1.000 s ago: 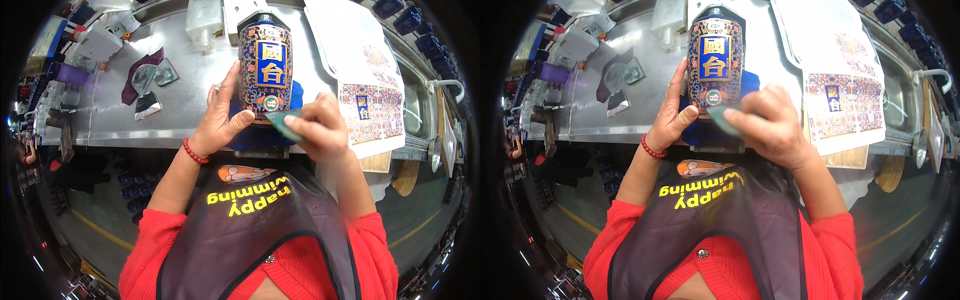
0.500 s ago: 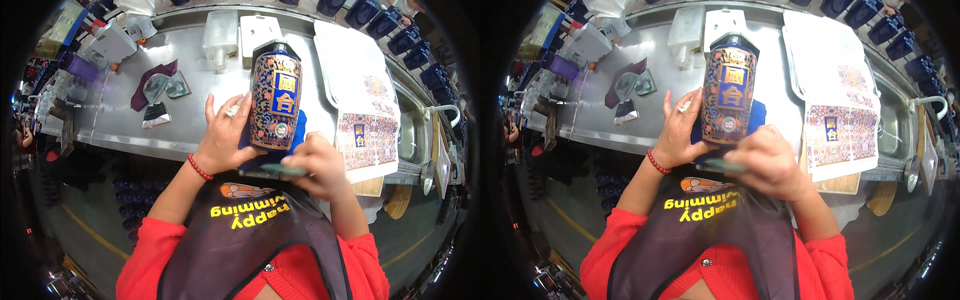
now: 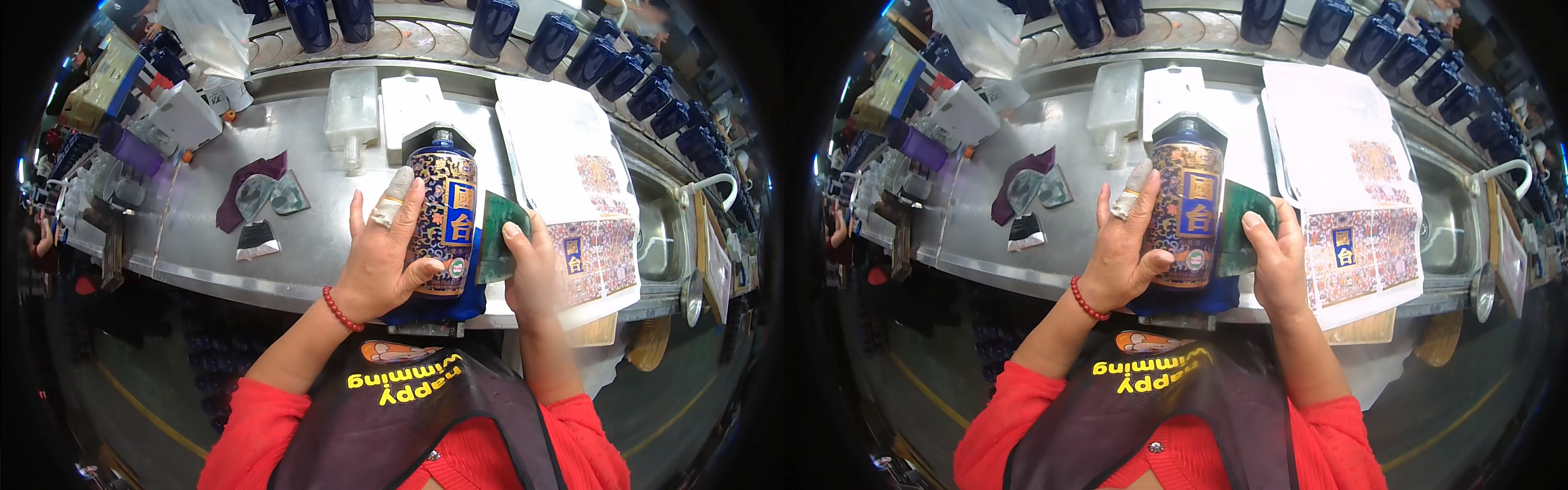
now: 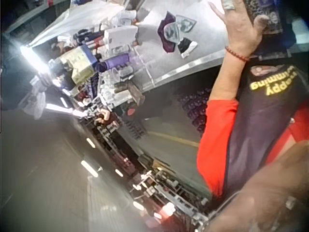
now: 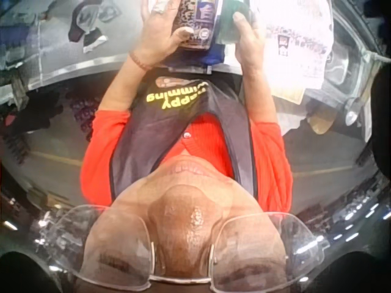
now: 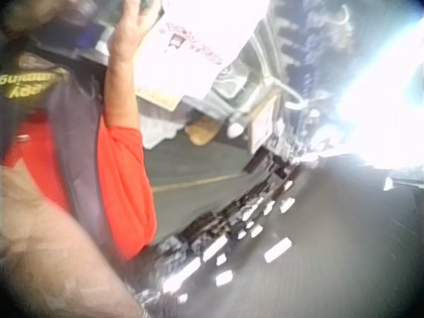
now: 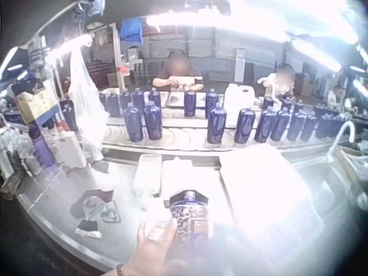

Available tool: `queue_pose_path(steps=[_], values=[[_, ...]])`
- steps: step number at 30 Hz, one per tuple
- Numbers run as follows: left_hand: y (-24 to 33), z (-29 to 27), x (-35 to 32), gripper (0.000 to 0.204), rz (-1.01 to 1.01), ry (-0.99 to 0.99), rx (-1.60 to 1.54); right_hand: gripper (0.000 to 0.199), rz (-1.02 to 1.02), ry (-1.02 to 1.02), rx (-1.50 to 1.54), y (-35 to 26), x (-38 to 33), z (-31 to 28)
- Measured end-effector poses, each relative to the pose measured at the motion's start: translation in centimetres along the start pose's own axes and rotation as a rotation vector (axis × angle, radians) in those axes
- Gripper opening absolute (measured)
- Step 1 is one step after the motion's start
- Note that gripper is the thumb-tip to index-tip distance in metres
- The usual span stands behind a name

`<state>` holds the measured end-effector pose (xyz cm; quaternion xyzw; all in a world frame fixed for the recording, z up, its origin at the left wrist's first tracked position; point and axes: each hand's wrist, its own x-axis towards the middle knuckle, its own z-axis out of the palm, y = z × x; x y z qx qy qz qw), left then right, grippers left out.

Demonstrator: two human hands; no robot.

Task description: The person applies decorative stickers to a dark blue ceramic bottle. They smooth the first sticker with a green squeegee, then apply a second sticker to the opposite side and smooth it. The bottle remains on a blue cloth on the workbench throughout.

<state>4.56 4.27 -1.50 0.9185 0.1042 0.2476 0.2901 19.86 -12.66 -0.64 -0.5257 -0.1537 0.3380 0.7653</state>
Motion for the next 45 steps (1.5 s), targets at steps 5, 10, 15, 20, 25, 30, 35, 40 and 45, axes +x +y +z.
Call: queue_pose_path(steps=[5, 10, 15, 20, 25, 30, 35, 40, 45], values=[[-0.4, 0.4, 0.3, 0.096, 0.029, 0.011, -0.008, 0.027, -0.042, -0.011, -0.038, 0.5, 0.8, 0.4], [-0.2, 0.8, 0.1, 0.094, -0.025, -0.005, -0.111, 0.029, -0.156, -0.038, -0.189, 0.8, 0.9, 0.3], [-0.3, 0.8, -0.3, 0.097, -0.025, -0.008, -0.175, 0.031, -0.425, -0.426, -0.84, -5.2, 3.0, 2.9], [-0.4, 0.8, -0.5, 0.101, -0.072, -0.035, -0.204, 0.022, -0.678, -0.532, -1.324, -8.3, 7.5, 6.8], [-0.9, 1.1, -0.6, 0.105, -0.093, -0.012, -0.266, 0.023, -0.577, -0.899, -1.162, -6.7, 8.5, 5.6], [-1.5, 0.5, -0.2, 0.103, 0.007, 0.067, -0.187, 0.032, -1.084, -0.291, -1.343, -6.9, 6.1, 4.6], [-2.6, -0.3, 2.1, 0.092, 0.13, 0.053, -0.065, 0.034, -0.761, -0.657, -0.955, -6.7, 4.8, 2.6], [-2.9, 0.2, 3.1, 0.089, 0.064, 0.05, -0.197, 0.032, -0.323, -0.443, -0.831, -4.9, 10.0, -0.2], [-3.0, 0.3, 2.9, 0.085, 0.022, 0.083, -0.241, 0.032, -0.264, -0.347, -0.556, -4.6, 11.2, -0.4]])
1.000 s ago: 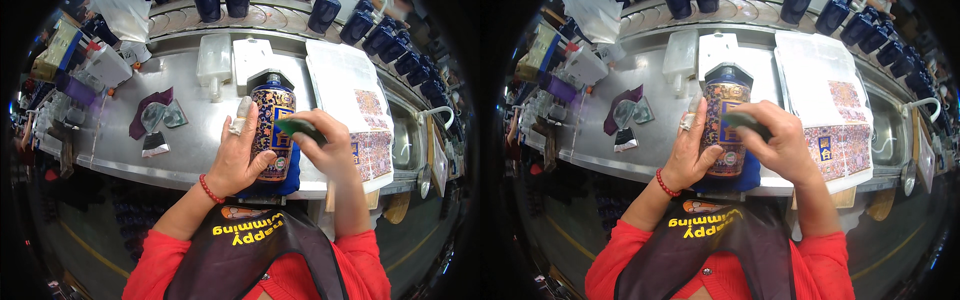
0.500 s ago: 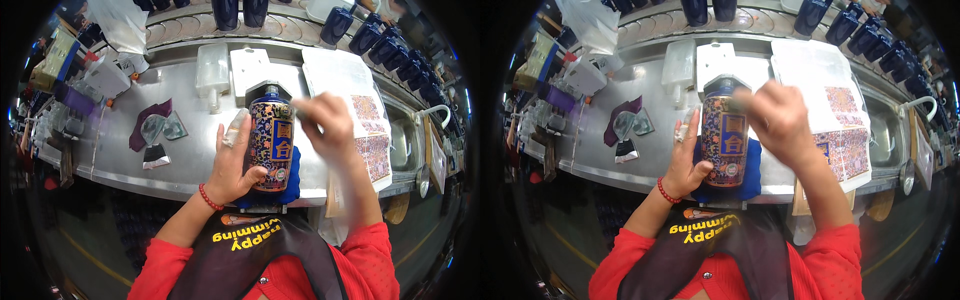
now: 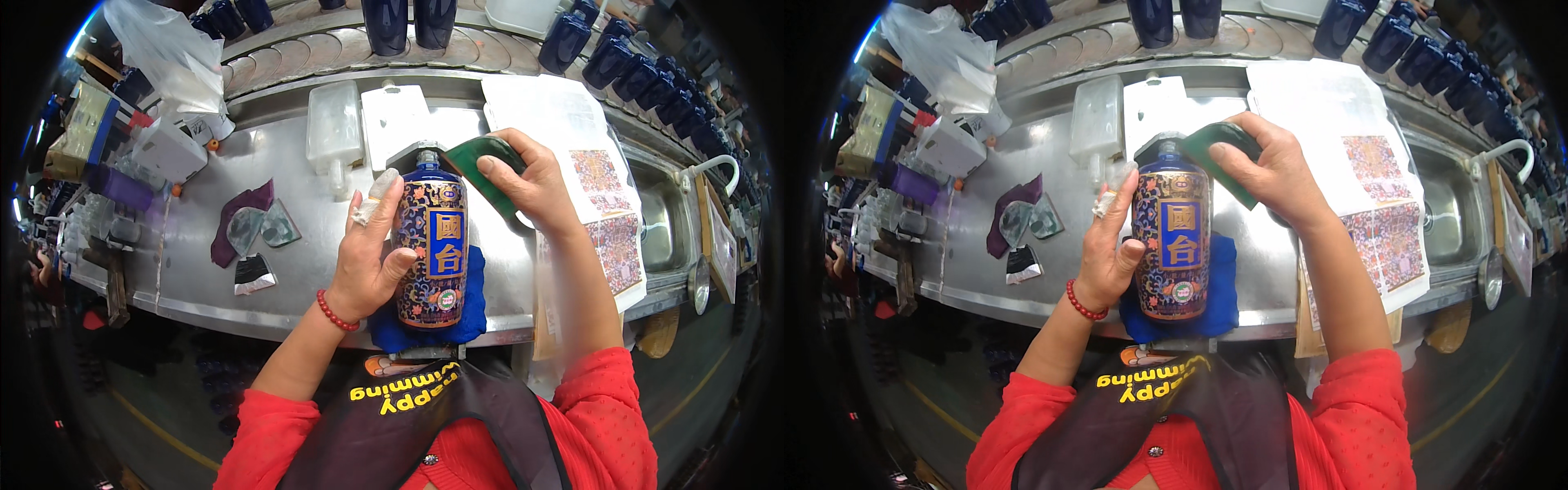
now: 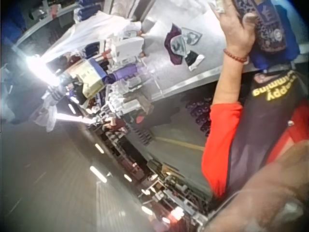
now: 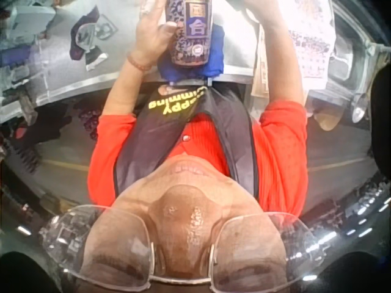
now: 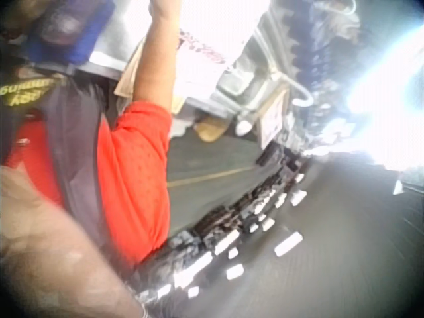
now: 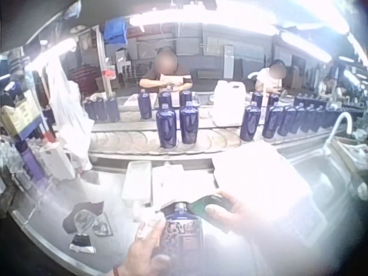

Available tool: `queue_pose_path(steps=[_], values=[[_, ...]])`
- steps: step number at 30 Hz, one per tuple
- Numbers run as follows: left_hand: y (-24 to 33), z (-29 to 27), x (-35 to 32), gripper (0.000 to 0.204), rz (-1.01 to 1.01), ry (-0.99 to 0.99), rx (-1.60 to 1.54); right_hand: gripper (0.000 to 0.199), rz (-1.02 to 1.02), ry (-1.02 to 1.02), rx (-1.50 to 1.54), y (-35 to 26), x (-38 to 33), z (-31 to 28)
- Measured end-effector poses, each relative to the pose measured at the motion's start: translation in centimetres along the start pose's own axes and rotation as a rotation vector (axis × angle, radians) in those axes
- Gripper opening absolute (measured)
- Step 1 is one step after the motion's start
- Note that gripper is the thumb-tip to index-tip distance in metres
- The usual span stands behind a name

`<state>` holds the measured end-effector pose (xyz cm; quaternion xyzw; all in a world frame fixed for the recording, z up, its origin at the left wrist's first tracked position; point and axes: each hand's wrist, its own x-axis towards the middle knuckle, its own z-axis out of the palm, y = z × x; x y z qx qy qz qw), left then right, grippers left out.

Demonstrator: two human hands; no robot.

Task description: The person applies decorative stickers to a dark blue ceramic bottle. They smooth the first sticker with a green squeegee, then apply a second sticker to the opposite side and smooth it. The bottle remains on a blue cloth on the workbench throughout.

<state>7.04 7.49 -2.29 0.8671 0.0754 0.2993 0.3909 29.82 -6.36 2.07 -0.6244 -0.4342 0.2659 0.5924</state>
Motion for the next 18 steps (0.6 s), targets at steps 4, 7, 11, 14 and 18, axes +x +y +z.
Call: queue_pose_path(steps=[4, 7, 11, 14, 18], values=[[-0.6, -0.2, 0.4, 0.083, -0.005, -0.01, -0.005, 0.027, 0.056, -0.031, 0.057, 0.0, -0.4, 0.7], [-1.0, -0.2, 0.5, 0.082, -0.006, -0.018, -0.025, 0.023, 0.071, 0.248, 0.195, 1.0, -1.2, 1.5], [-1.5, 0.2, 0.1, 0.082, -0.054, -0.011, -0.126, 0.023, 0.171, 0.134, 0.425, 2.9, -2.2, 3.1], [-2.0, 0.8, -0.3, 0.087, -0.081, 0.002, -0.219, 0.02, 0.162, 0.389, 0.34, 3.1, -2.7, 3.3], [-1.9, 1.7, -0.7, 0.09, -0.299, -0.031, -0.708, 0.018, 0.287, 0.334, 0.548, 2.0, -4.0, 2.9]])
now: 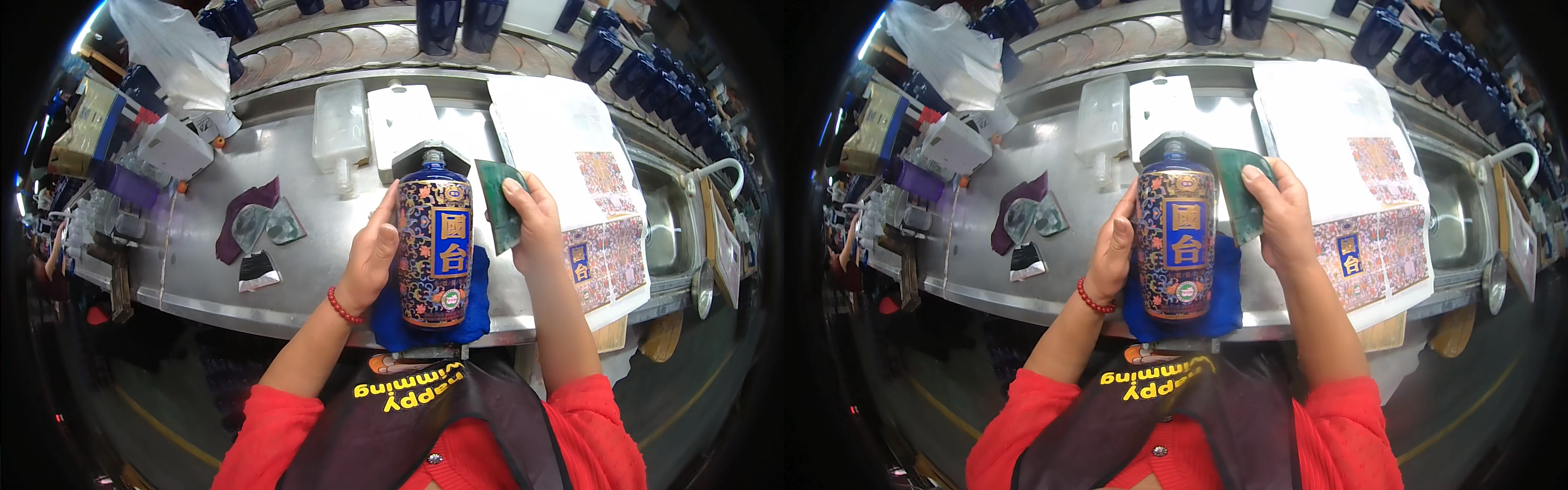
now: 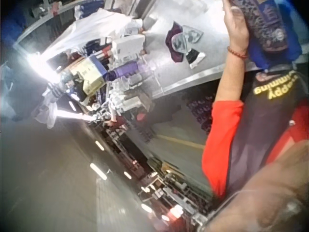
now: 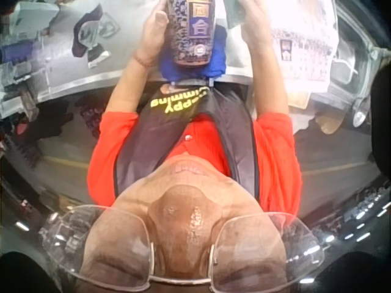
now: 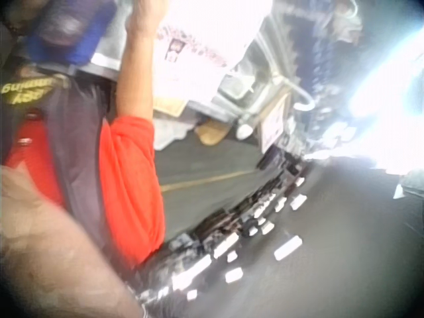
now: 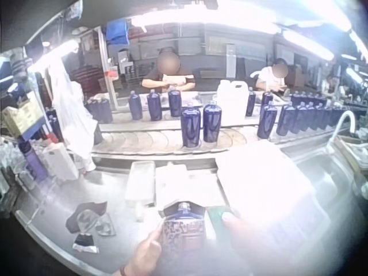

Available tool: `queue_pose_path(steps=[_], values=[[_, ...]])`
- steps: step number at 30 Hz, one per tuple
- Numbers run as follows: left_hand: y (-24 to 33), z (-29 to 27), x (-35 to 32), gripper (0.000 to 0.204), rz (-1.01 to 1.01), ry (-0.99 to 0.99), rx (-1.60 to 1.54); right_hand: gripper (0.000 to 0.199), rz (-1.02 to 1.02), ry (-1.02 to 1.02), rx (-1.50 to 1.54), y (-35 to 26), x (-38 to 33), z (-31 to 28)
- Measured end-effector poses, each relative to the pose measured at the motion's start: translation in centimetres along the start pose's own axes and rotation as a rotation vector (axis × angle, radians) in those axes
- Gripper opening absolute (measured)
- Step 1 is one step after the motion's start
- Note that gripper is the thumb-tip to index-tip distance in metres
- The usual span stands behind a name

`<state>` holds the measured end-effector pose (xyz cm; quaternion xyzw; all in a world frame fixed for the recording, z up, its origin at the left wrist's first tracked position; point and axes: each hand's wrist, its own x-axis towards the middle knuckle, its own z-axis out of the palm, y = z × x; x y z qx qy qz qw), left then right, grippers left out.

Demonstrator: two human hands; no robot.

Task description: The person applies decorative stickers to a dark blue ceramic bottle. They smooth the first sticker with a green squeegee, then apply a second sticker to the opposite side and smooth it. The bottle remains on a blue cloth on the workbench throughout.

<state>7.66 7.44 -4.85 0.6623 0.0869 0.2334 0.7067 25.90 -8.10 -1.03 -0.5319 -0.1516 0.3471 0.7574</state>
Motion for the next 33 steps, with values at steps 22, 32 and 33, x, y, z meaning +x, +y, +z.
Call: queue_pose_path(steps=[22, 32, 33], values=[[2.2, 0.8, -2.5, 0.097, 0.152, 0.065, 0.4, 0.041, -0.482, -0.088, -0.818, -2.4, -2.8, 4.5], [1.0, 0.9, -7.9, 0.111, 0.241, 0.006, 1.023, 0.041, -0.575, -0.2, -1.161, -3.4, -2.3, 8.0], [1.1, 1.0, -7.7, 0.109, 0.273, 0.021, 1.061, 0.04, -0.609, -0.217, -1.196, -3.4, -2.3, 8.2]])
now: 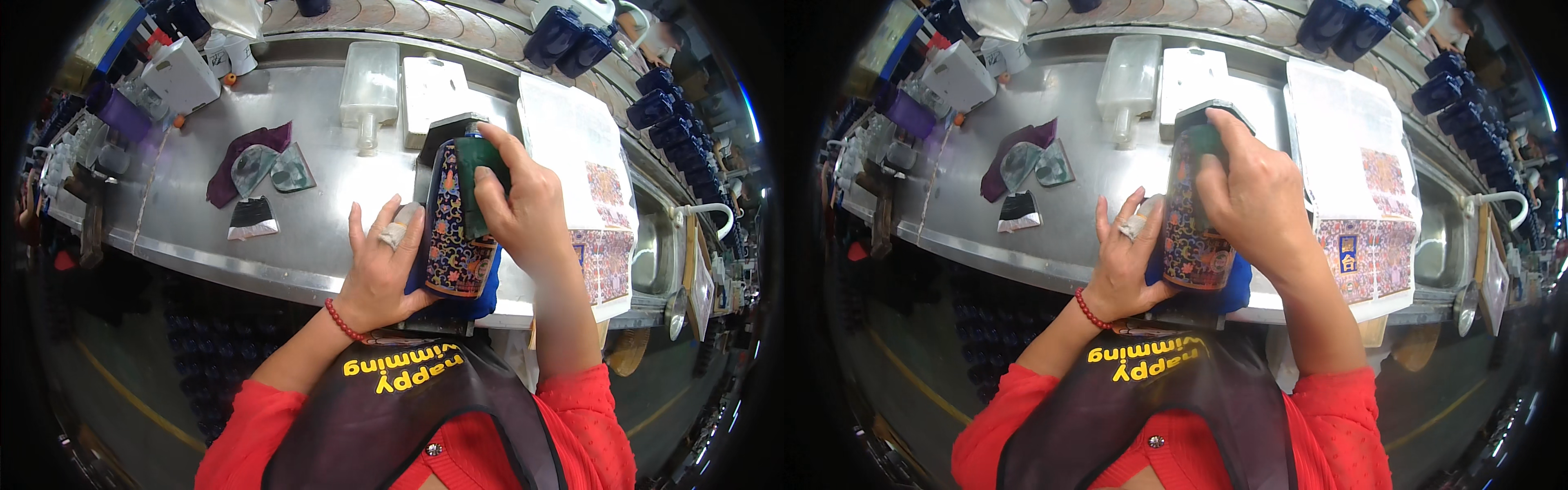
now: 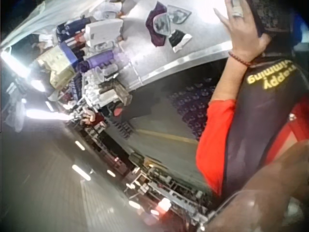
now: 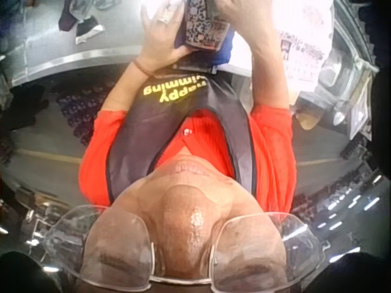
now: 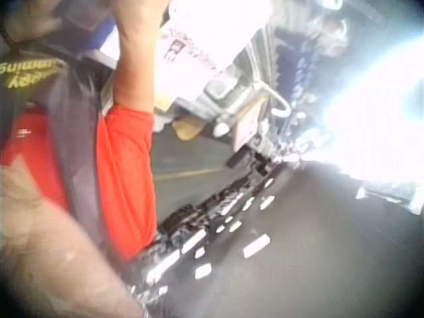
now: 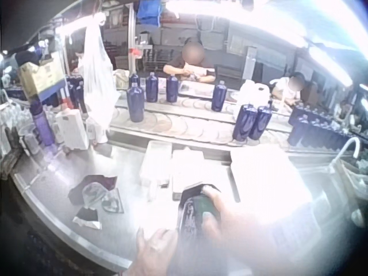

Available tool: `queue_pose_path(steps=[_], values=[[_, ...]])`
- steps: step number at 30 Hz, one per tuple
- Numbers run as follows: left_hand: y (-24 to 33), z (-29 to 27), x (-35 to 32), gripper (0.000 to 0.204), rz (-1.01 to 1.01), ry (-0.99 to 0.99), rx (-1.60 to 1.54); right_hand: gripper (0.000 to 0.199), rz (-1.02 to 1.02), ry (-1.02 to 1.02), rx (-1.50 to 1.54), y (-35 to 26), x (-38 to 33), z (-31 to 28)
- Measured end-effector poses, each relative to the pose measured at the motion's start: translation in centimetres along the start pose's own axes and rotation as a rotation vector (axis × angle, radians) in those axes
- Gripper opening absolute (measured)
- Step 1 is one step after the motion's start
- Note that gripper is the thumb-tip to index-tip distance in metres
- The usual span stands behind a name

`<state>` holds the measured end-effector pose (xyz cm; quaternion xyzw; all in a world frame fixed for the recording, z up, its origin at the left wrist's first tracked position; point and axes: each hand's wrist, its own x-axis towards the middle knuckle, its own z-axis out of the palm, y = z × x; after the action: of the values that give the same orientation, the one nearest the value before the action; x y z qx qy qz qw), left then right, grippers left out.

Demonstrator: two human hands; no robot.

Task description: The person applies decorative stickers to a dark blue ceramic bottle. They smooth the first sticker with a green squeegee, then apply a second sticker to the opposite side and smooth it. The bottle remains on a blue cloth on the workbench throughout.

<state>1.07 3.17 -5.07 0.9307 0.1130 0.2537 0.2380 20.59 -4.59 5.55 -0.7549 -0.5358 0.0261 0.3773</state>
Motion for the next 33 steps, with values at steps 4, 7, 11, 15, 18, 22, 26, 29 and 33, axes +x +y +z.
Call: queue_pose_path(steps=[4, 7, 11, 15, 18, 22, 26, 29, 33], values=[[0.5, -1.5, 0.6, 0.099, 0.023, 0.023, 0.152, 0.038, 0.007, 0.056, 0.175, 0.3, -0.4, -0.8], [1.3, -2.2, 1.1, 0.098, 0.049, 0.05, 0.18, 0.038, 0.099, 0.132, 0.221, 0.9, -1.8, -1.2], [1.8, -2.1, 1.6, 0.099, 0.059, 0.084, 0.156, 0.038, 0.111, 0.167, 0.167, 0.9, -2.9, -0.5], [1.8, -1.9, 1.5, 0.1, 0.046, 0.098, 0.154, 0.038, 0.071, 0.114, 0.062, 0.4, -1.7, 0.5], [1.8, -1.7, 1.4, 0.101, 0.054, 0.114, 0.154, 0.038, -0.029, 0.064, -0.046, 0.2, -1.1, 0.4], [1.5, -1.1, 1.2, 0.103, 0.071, 0.161, 0.131, 0.039, 0.063, 0.173, 0.245, 0.7, -3.0, -0.3], [1.2, -0.5, 1.1, 0.104, 0.07, 0.184, 0.11, 0.039, 0.07, 0.184, 0.179, 1.0, -5.5, 0.0], [1.2, -0.4, 1.1, 0.104, 0.069, 0.182, 0.125, 0.04, 0.069, 0.154, 0.135, 0.4, -5.6, 0.7], [1.4, -0.7, 0.8, 0.105, 0.034, 0.118, 0.105, 0.039, -0.045, 0.119, -0.001, -0.4, -4.7, 0.9]])
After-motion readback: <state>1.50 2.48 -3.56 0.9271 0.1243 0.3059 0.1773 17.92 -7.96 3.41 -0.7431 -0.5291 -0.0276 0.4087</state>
